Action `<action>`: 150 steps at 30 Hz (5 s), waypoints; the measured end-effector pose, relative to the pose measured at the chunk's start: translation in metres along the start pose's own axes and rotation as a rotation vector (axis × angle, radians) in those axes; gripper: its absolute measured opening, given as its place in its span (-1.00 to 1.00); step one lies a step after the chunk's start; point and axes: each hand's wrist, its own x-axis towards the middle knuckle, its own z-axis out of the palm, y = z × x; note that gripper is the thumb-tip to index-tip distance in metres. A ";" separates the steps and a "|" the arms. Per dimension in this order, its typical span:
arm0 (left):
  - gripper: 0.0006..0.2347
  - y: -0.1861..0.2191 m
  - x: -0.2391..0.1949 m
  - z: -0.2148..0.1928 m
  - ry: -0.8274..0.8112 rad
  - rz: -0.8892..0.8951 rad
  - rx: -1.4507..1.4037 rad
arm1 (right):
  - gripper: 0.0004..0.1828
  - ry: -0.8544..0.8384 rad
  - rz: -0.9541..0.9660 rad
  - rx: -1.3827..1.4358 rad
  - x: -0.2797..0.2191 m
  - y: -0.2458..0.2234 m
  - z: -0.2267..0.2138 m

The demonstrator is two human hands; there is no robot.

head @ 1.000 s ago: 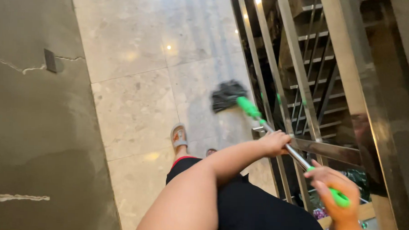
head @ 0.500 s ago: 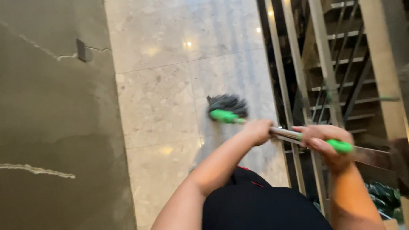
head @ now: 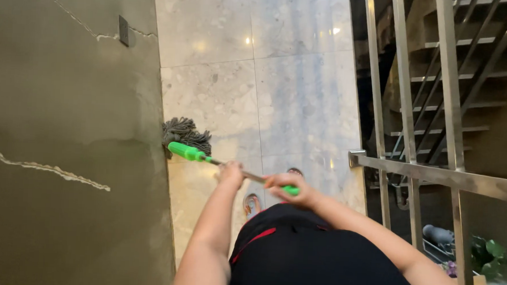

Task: The person mops a tiled floor using a green-handled mop, moving from a hallway past a metal gate and potted plant into a storage area with shelves and boxes. The person continues mopping along walls and around obstacles, maintaining a consistent back-and-forth motion.

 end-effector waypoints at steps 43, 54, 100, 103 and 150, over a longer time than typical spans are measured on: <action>-0.73 0.072 -0.171 0.055 -0.207 0.649 -0.165 | -0.83 0.116 0.210 -0.167 -0.171 -0.171 0.088; -0.80 -0.130 -0.211 0.039 0.101 0.249 -0.221 | -0.89 -0.169 -0.046 0.000 -0.100 -0.077 0.211; -0.80 -0.053 -0.366 0.326 0.005 -0.139 -0.440 | -0.77 -0.180 0.215 -0.154 -0.407 -0.074 0.207; -0.77 0.061 -0.396 0.302 0.058 0.318 -0.415 | -0.70 0.028 0.554 -0.249 -0.459 -0.154 0.157; -0.76 -0.229 -0.602 0.295 0.084 0.228 -0.297 | -0.79 -0.146 0.189 0.157 -0.455 -0.105 0.470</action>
